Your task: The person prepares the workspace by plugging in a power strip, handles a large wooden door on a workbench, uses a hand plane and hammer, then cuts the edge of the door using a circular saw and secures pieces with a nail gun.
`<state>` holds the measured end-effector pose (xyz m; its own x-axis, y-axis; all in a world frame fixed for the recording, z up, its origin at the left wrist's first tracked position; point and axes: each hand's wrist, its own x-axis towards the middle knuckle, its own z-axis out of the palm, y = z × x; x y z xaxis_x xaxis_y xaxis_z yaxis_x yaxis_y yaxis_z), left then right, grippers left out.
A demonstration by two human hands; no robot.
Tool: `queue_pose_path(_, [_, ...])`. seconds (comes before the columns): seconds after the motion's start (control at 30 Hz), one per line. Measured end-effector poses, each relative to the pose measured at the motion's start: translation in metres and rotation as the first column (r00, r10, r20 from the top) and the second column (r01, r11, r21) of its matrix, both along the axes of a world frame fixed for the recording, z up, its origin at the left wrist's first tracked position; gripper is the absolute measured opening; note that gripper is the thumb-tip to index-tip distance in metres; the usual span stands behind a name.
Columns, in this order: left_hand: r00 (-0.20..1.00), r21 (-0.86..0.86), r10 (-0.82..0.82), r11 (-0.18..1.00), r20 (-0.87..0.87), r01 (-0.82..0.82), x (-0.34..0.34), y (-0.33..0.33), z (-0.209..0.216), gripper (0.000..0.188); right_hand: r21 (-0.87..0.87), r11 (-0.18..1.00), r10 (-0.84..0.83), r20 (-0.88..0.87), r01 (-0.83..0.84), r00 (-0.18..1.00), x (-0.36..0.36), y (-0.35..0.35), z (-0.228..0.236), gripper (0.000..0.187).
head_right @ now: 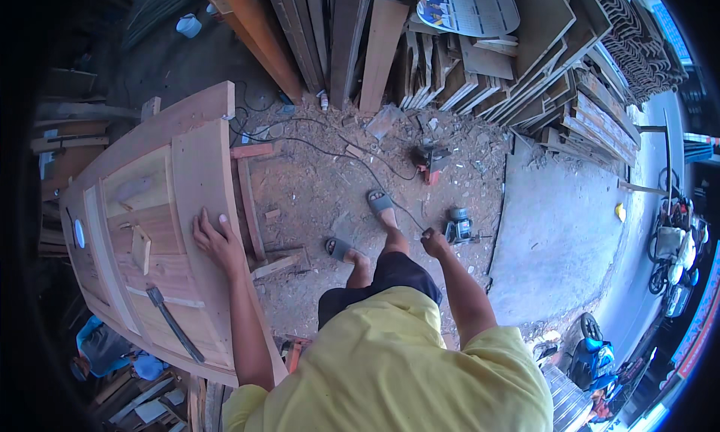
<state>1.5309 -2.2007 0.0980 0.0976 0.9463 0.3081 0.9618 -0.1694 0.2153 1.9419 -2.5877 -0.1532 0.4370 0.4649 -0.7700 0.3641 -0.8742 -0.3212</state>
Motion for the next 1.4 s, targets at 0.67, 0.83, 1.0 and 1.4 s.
queue_pose_path(0.67, [0.932, -0.195, 0.360, 0.918, 0.045, -0.345, -0.017, 0.011, -0.011, 0.069, -0.375, 0.765, 0.637, 0.323, -0.523, 0.699, 0.146, 0.212, -0.508, 0.036])
queue_pose_path(0.83, [0.932, -0.181, 0.362, 0.915, -0.025, -0.360, -0.014, 0.013, -0.012, 0.068, -0.487, 0.646, 0.755, 0.295, -0.588, 0.586, 0.148, 0.208, -0.547, 0.034])
queue_pose_path(1.0, [0.940, -0.211, 0.339, 0.922, 0.032, -0.325, -0.019, 0.026, -0.030, 0.068, -0.604, 0.710, 0.667, 0.410, -0.363, 0.622, 0.195, 0.169, -0.536, 0.045])
queue_pose_path(1.4, [0.998, -0.198, -0.029, 0.979, 0.050, 0.038, 0.026, 0.010, -0.014, 0.064, 0.102, 0.993, 0.070, -0.101, -0.060, 0.992, 0.258, 0.172, -0.121, 0.045])
